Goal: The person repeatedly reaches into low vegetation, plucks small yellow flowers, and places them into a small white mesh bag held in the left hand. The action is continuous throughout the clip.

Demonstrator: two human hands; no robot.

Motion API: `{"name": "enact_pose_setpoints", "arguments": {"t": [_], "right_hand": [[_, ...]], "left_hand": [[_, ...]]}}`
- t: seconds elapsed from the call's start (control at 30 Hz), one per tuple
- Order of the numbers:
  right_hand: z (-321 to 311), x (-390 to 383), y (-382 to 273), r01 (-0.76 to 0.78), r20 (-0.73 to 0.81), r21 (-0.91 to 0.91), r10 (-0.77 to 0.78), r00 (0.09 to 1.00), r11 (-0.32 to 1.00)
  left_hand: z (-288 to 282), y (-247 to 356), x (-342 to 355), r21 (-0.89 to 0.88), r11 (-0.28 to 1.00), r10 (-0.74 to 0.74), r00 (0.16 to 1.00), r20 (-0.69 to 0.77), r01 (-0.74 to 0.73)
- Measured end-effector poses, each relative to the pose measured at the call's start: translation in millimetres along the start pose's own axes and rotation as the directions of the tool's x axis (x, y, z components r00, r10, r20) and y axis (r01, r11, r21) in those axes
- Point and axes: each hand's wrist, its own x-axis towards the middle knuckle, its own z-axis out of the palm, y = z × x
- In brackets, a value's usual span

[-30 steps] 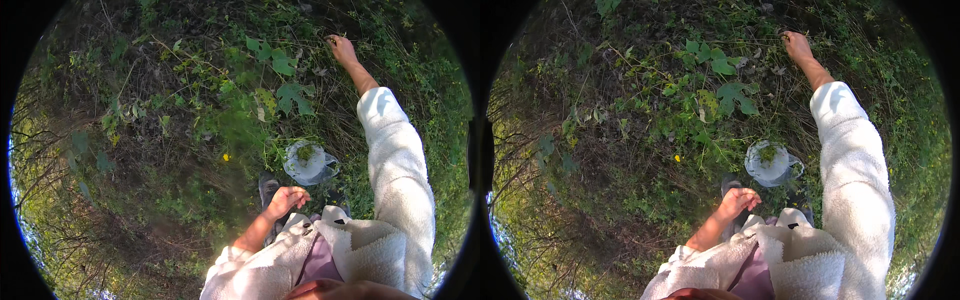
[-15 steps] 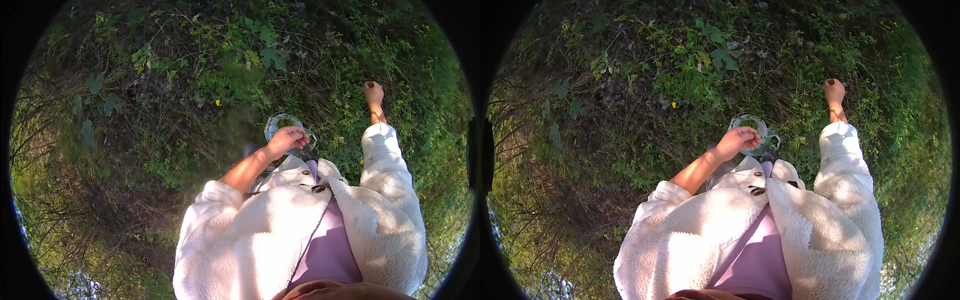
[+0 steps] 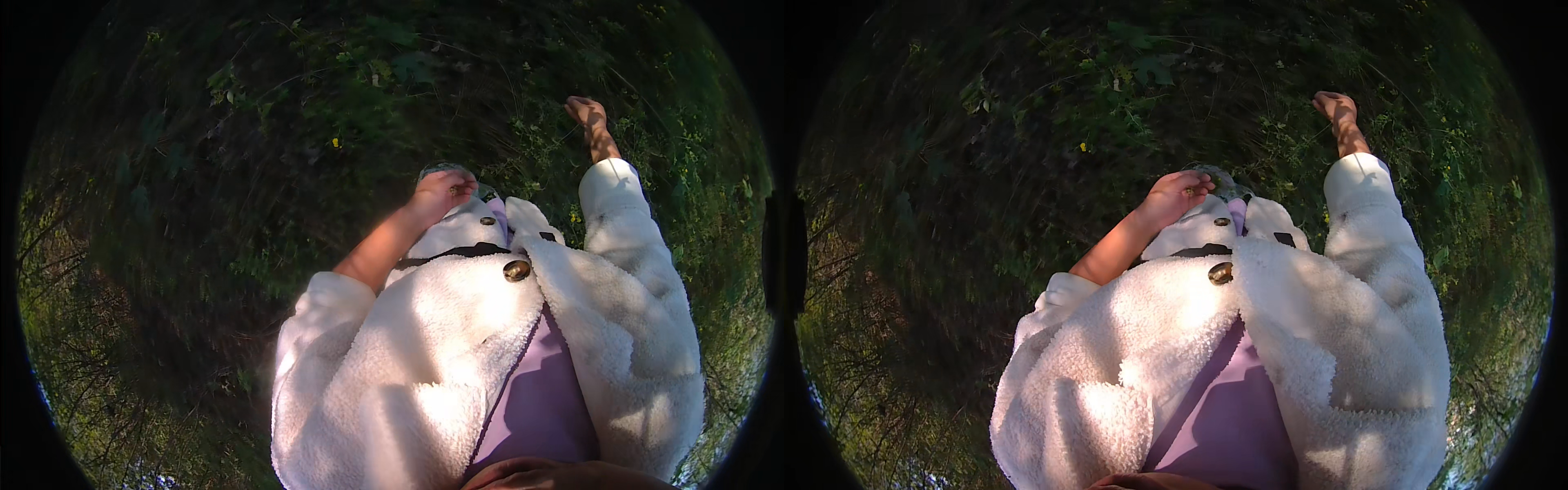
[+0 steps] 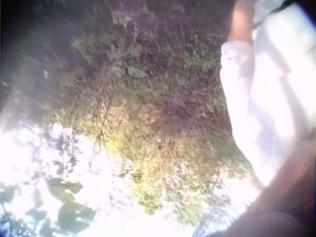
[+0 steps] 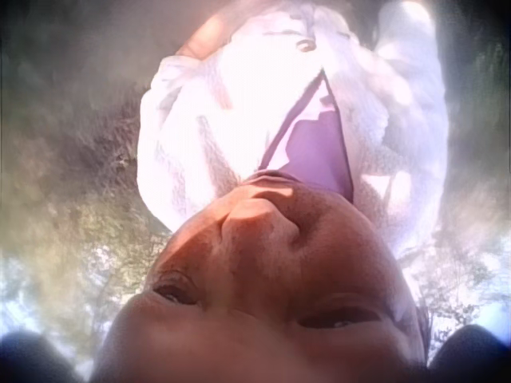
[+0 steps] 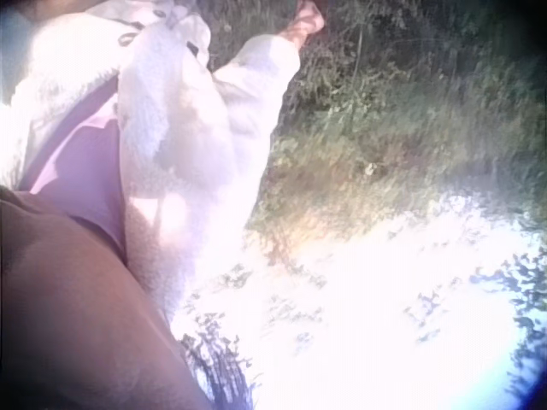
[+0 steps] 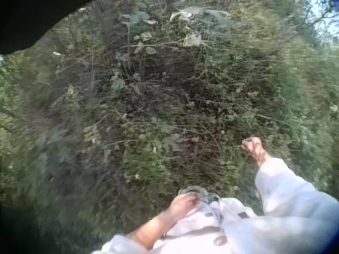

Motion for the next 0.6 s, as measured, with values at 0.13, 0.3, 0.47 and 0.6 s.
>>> {"name": "enact_pose_setpoints", "arguments": {"t": [0.13,0.3,0.47,0.6], "right_hand": [[36,-112,-30,0.543,0.559,-0.147,-0.383,0.735,0.827],[75,-193,-28,0.899,0.826,-0.215,-0.42,0.376,0.381],[81,-188,-23,0.948,0.909,-0.308,-0.272,0.317,0.076],[68,-150,-27,0.916,0.779,-0.187,-0.514,0.359,0.355]], "left_hand": [[16,3,30,-0.118,0.993,-0.022,1.0,0.009,0.023],[33,6,62,-0.197,0.976,-0.056,0.985,0.164,0.088],[36,8,80,-0.217,0.967,-0.099,0.98,0.17,0.135],[31,11,85,-0.385,0.915,-0.054,0.983,0.175,0.119]]}}
